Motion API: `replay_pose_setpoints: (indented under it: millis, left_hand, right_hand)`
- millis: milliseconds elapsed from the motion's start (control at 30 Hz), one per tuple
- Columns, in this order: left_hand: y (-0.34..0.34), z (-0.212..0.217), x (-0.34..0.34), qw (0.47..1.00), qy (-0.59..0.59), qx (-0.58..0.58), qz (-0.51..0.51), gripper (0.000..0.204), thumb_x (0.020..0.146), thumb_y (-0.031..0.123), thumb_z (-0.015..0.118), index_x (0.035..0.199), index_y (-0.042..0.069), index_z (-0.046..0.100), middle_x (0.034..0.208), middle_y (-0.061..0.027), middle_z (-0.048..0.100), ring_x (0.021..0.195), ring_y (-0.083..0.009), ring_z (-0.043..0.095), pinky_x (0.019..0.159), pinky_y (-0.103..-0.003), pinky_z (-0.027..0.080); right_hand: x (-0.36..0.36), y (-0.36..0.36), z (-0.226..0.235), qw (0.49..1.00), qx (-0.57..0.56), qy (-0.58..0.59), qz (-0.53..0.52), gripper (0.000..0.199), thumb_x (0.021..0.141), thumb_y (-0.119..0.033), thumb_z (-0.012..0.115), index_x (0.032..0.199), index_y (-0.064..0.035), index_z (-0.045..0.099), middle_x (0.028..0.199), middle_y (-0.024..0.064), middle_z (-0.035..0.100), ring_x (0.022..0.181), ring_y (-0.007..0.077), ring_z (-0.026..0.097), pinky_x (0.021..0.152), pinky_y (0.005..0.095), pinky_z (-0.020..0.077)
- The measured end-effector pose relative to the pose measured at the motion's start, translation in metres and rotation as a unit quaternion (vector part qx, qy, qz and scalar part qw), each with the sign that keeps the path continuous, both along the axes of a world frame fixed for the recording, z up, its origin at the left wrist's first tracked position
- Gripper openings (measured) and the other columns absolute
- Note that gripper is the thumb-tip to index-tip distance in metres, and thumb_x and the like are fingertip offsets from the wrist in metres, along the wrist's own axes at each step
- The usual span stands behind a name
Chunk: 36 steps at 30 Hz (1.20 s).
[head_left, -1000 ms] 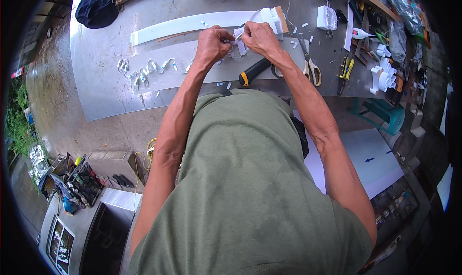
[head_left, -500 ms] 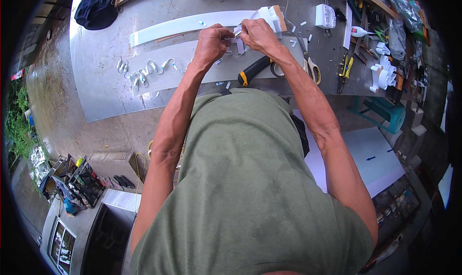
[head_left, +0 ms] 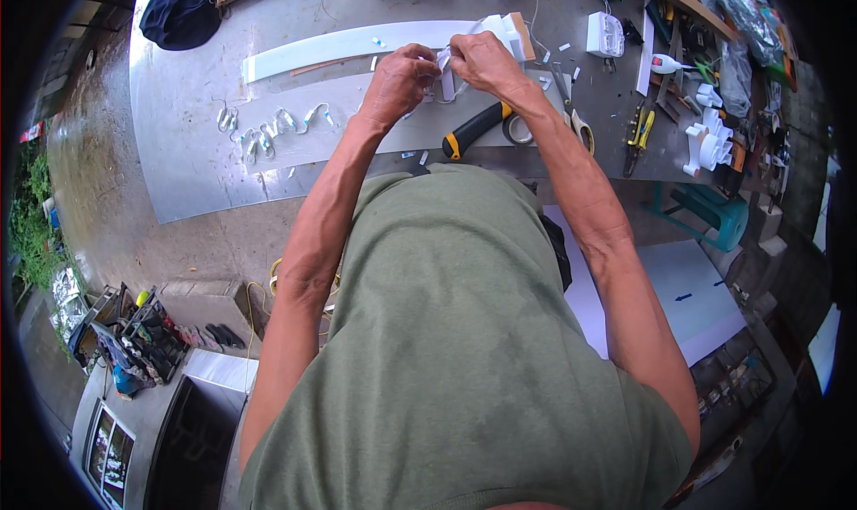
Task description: The recorder is assembling LED strips into the backs of acrylic sign letters on a workshop table.
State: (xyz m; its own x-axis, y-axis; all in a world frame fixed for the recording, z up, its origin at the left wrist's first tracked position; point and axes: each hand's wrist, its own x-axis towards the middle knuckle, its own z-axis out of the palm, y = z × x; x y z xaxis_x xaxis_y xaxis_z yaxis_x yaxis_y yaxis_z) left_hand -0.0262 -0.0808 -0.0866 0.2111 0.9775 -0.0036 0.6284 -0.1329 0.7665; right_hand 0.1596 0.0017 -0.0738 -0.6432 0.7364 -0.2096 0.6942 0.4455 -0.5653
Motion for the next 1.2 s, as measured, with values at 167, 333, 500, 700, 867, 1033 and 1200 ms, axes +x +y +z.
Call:
replay_pose_setpoints:
  millis: [167, 333, 500, 700, 867, 1033, 1200]
  left_hand:
    - [-0.003, 0.0, -0.001, 0.998, 0.028, 0.046, -0.018, 0.023, 0.081, -0.003, 0.072, 0.099, 0.008, 0.079, 0.112, -0.0097, 0.07, 0.097, -0.0283, 0.071, 0.088, -0.037, 0.058]
    - [-0.003, 0.004, 0.001, 0.995, 0.059, 0.071, -0.037, 0.026, 0.08, -0.004, 0.071, 0.102, 0.008, 0.078, 0.111, -0.0099, 0.071, 0.097, -0.0294, 0.07, 0.088, -0.037, 0.058]
    - [-0.003, 0.003, 0.002, 0.998, 0.022, 0.056, -0.009, 0.03, 0.078, -0.005, 0.071, 0.104, 0.008, 0.078, 0.113, -0.0102, 0.073, 0.101, -0.0289, 0.07, 0.089, -0.038, 0.058]
    - [-0.002, -0.003, -0.002, 0.996, 0.034, 0.074, -0.029, 0.031, 0.078, -0.002, 0.075, 0.106, 0.009, 0.078, 0.114, -0.0098, 0.073, 0.1, -0.0301, 0.07, 0.09, -0.038, 0.058]
    - [-0.006, 0.002, 0.0, 0.998, -0.049, 0.022, 0.019, 0.038, 0.079, -0.004, 0.074, 0.114, 0.009, 0.075, 0.113, -0.0086, 0.073, 0.093, -0.0237, 0.072, 0.087, -0.034, 0.058]
    - [-0.019, 0.002, -0.001, 0.981, -0.162, -0.037, 0.102, 0.042, 0.082, -0.005, 0.072, 0.121, 0.009, 0.072, 0.108, -0.0075, 0.074, 0.088, -0.0152, 0.071, 0.082, -0.03, 0.057]
    - [-0.028, 0.005, -0.001, 0.973, -0.109, 0.038, 0.202, 0.029, 0.089, 0.001, 0.069, 0.117, 0.006, 0.073, 0.096, -0.0079, 0.075, 0.083, -0.0139, 0.07, 0.075, -0.029, 0.055]
  right_hand:
    - [0.0, -0.004, 0.0, 0.998, -0.017, 0.047, -0.029, 0.02, 0.089, -0.015, 0.061, 0.096, 0.0028, 0.067, 0.087, 0.0269, 0.069, 0.089, 0.0453, 0.068, 0.08, 0.0506, 0.0528]
    - [-0.001, -0.005, 0.002, 0.993, -0.076, 0.04, -0.079, 0.022, 0.092, -0.016, 0.059, 0.099, 0.0031, 0.067, 0.089, 0.0272, 0.069, 0.088, 0.0455, 0.067, 0.08, 0.0492, 0.0521]
    - [-0.002, -0.005, 0.001, 0.992, -0.083, 0.043, -0.09, 0.023, 0.092, -0.018, 0.06, 0.098, 0.0033, 0.068, 0.085, 0.0266, 0.07, 0.085, 0.044, 0.069, 0.078, 0.0483, 0.0529]
    - [-0.005, -0.008, 0.005, 0.978, -0.145, 0.057, -0.137, 0.023, 0.09, -0.019, 0.065, 0.096, 0.0031, 0.07, 0.081, 0.0251, 0.07, 0.082, 0.0387, 0.071, 0.075, 0.0456, 0.0541]
    - [0.006, -0.016, -0.006, 0.988, -0.044, 0.095, -0.111, 0.018, 0.091, -0.014, 0.066, 0.098, 0.003, 0.068, 0.075, 0.0162, 0.07, 0.068, 0.0256, 0.067, 0.066, 0.0394, 0.0531]
    - [0.017, -0.027, 0.003, 0.991, -0.031, 0.059, -0.112, 0.016, 0.089, -0.012, 0.068, 0.097, 0.0027, 0.068, 0.082, 0.0181, 0.071, 0.074, 0.0307, 0.07, 0.07, 0.0408, 0.0532]
    - [0.021, -0.04, 0.008, 0.988, 0.053, 0.07, -0.128, 0.017, 0.089, -0.015, 0.068, 0.097, -0.0003, 0.067, 0.092, 0.017, 0.07, 0.085, 0.0343, 0.069, 0.076, 0.044, 0.0534]
